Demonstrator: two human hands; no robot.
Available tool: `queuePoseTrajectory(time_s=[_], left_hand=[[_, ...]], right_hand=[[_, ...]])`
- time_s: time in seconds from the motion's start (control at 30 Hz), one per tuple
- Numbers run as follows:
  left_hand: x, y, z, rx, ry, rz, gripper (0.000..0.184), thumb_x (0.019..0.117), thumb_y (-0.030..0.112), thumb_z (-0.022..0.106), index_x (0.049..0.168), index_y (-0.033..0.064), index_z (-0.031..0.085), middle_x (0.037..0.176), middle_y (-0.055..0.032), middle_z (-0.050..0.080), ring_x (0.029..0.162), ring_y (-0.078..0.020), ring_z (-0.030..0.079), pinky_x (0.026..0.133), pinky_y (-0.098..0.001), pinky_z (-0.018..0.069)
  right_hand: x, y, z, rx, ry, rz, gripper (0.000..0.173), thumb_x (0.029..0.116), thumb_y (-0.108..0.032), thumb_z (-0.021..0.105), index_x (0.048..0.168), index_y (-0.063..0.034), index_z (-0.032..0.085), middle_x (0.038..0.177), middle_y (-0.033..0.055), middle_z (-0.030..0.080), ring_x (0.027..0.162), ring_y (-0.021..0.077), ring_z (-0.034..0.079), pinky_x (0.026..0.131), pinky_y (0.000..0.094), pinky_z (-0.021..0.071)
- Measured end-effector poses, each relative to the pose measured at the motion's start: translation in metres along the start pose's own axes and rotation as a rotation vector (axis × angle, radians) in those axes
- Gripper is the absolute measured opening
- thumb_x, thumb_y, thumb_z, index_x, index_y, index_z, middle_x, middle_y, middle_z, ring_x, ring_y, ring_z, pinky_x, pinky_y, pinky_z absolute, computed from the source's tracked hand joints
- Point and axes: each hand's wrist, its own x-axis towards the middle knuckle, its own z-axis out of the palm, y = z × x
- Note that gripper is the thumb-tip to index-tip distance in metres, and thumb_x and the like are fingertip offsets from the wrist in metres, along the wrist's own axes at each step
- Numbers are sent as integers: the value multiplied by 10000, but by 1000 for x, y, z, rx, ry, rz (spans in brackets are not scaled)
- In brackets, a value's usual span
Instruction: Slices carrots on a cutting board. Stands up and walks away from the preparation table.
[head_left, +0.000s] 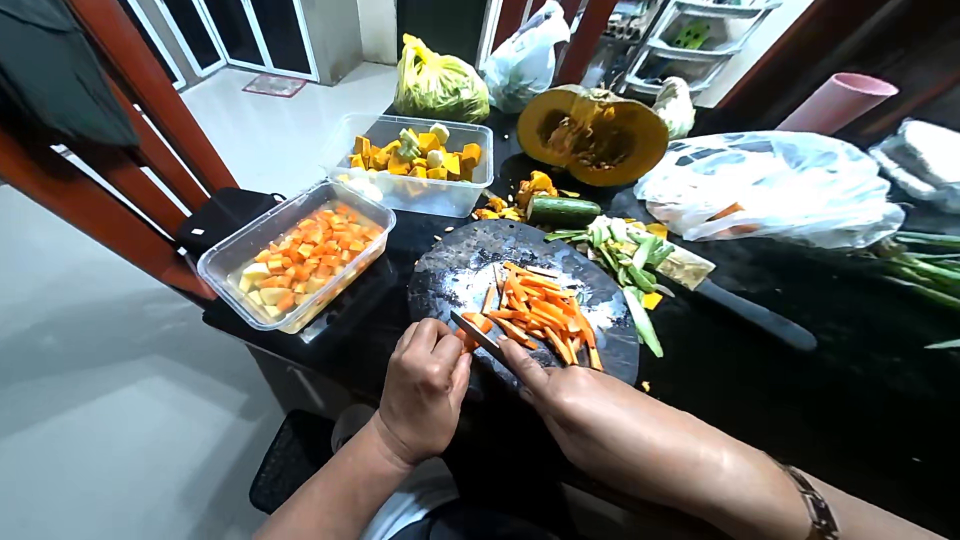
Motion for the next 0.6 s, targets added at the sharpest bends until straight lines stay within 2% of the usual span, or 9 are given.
queuePoseTrajectory(time_s=[0.03, 0.1, 0.17, 0.27, 0.43, 0.6], left_hand=[[-1, 0, 0, -4, 0, 0, 116, 884, 96, 657, 831, 24, 730, 882, -114, 685, 872, -210, 680, 810, -283, 566], [-3, -1, 0, -20, -14, -4, 123, 890, 98, 659, 837, 17, 736, 890, -118, 686, 879, -212, 679, 814, -287, 566], [-1, -3, 0, -35, -13, -2, 122, 886, 106, 664, 840, 21, 738, 894, -114, 691, 888, -204, 681, 823, -282, 565], [-1, -4, 0, -51, 4, -23, 102, 869, 102, 685, 841, 18, 735, 895, -117, 694, 880, -198, 683, 820, -273, 565], [-3, -1, 0, -94, 25, -74, 53, 834, 72, 715, 823, 21, 723, 882, -110, 676, 875, -177, 674, 816, -252, 562], [-3, 0, 2, -72, 56, -69, 61, 834, 75, 695, 807, 26, 719, 856, -97, 656, 849, -163, 653, 793, -232, 546]], right_hand=[[4, 0, 0, 1, -41, 9, 576, 959, -70, 507, 1503, 93, 408, 622, 57, 579, 537, 249, 616, 514, 410, 539], [13, -1, -2, 61, -157, 54, 574, 1003, -76, 480, 1538, 87, 350, 682, 101, 607, 619, 292, 644, 591, 449, 552], [21, 2, -5, 121, -207, 86, 572, 1039, -105, 444, 1570, 56, 309, 725, 117, 618, 666, 293, 643, 643, 454, 551], [19, 4, -4, 138, -129, 61, 556, 1029, -100, 450, 1557, 45, 354, 706, 105, 620, 634, 270, 635, 619, 433, 548], [4, -4, -3, 43, 41, -12, 556, 971, -103, 497, 1498, 62, 438, 626, 41, 574, 509, 210, 589, 497, 377, 530], [6, -7, 3, -23, -17, -31, 569, 932, -70, 518, 1469, 107, 449, 591, 43, 567, 495, 235, 605, 472, 393, 525]])
